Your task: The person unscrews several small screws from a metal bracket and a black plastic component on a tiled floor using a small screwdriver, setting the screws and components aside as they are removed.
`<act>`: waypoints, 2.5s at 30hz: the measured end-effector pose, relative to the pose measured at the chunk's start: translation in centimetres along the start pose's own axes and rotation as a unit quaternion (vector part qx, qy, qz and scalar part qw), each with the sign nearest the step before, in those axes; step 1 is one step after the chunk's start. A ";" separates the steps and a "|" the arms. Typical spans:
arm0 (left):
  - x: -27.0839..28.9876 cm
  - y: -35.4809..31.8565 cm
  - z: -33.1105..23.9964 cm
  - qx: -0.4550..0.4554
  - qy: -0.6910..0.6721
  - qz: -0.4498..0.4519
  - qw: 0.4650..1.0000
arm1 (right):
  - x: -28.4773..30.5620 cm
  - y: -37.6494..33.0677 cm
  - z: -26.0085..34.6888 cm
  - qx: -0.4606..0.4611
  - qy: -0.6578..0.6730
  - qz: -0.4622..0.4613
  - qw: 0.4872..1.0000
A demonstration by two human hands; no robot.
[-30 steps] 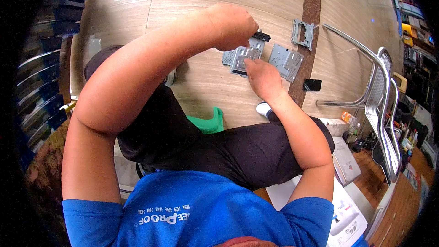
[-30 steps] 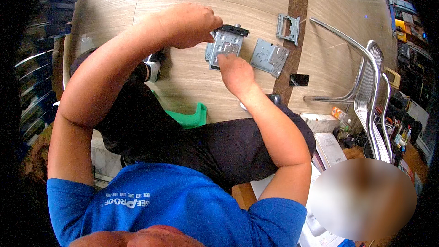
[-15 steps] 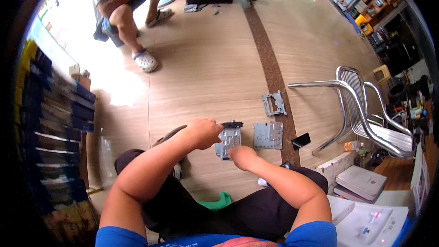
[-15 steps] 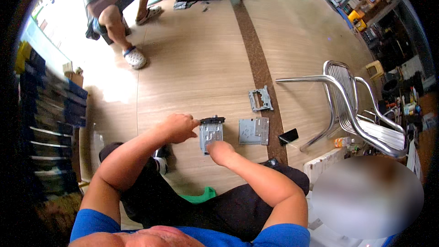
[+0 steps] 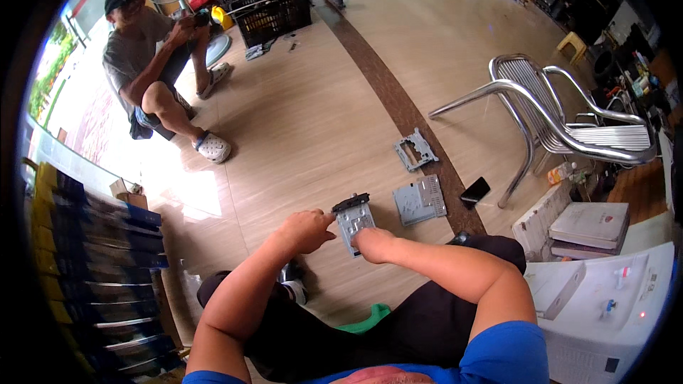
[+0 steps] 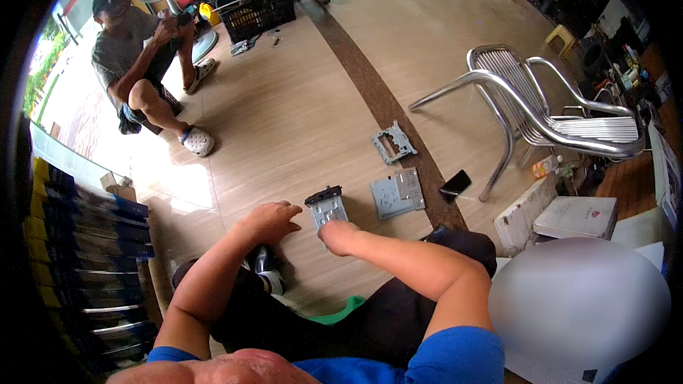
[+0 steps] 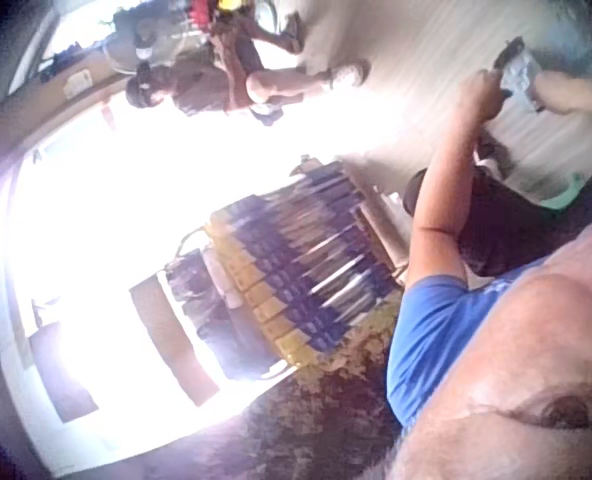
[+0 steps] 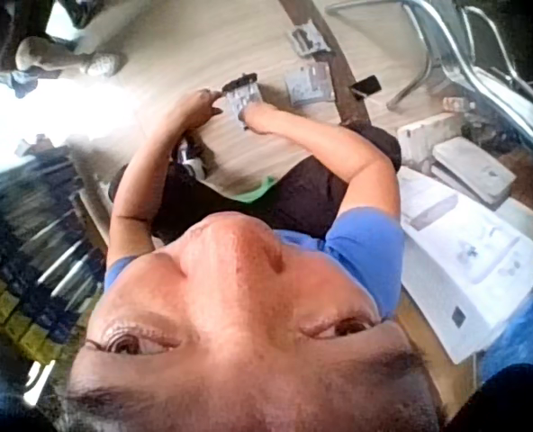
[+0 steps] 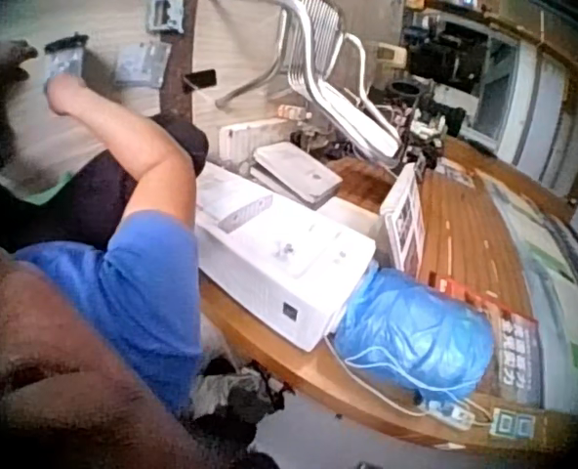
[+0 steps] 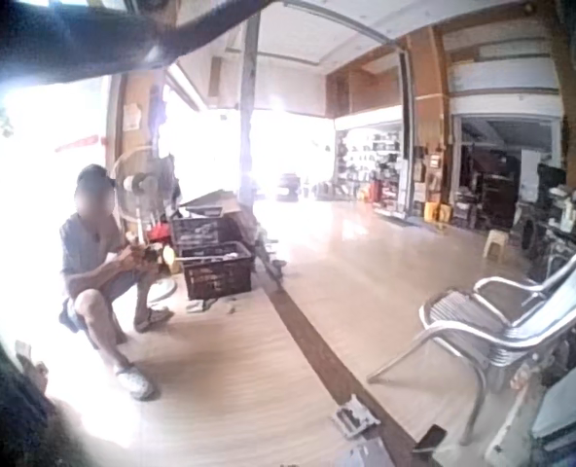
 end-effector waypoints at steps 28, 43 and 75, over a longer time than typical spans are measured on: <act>-1.1 0.0 0.6 0.020 -0.016 0.019 0.999 | -0.4 0.6 0.0 0.006 -0.031 0.016 0.999; -1.0 0.2 -0.7 0.026 -0.023 0.038 0.999 | -0.7 0.1 -0.5 0.026 -0.034 -0.030 0.999; -1.4 0.8 -0.5 0.029 -0.010 0.081 0.996 | -0.4 0.0 -0.3 0.033 -0.059 -0.044 0.997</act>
Point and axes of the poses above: each hand's wrist, its own y-axis towards the middle knuckle, its own x-axis out of the back of the hand, z = x × y, the point moved 4 cm from there along y, towards the middle knuckle, and after that the axes turned 7 degrees about -y, right-handed, at the moved point
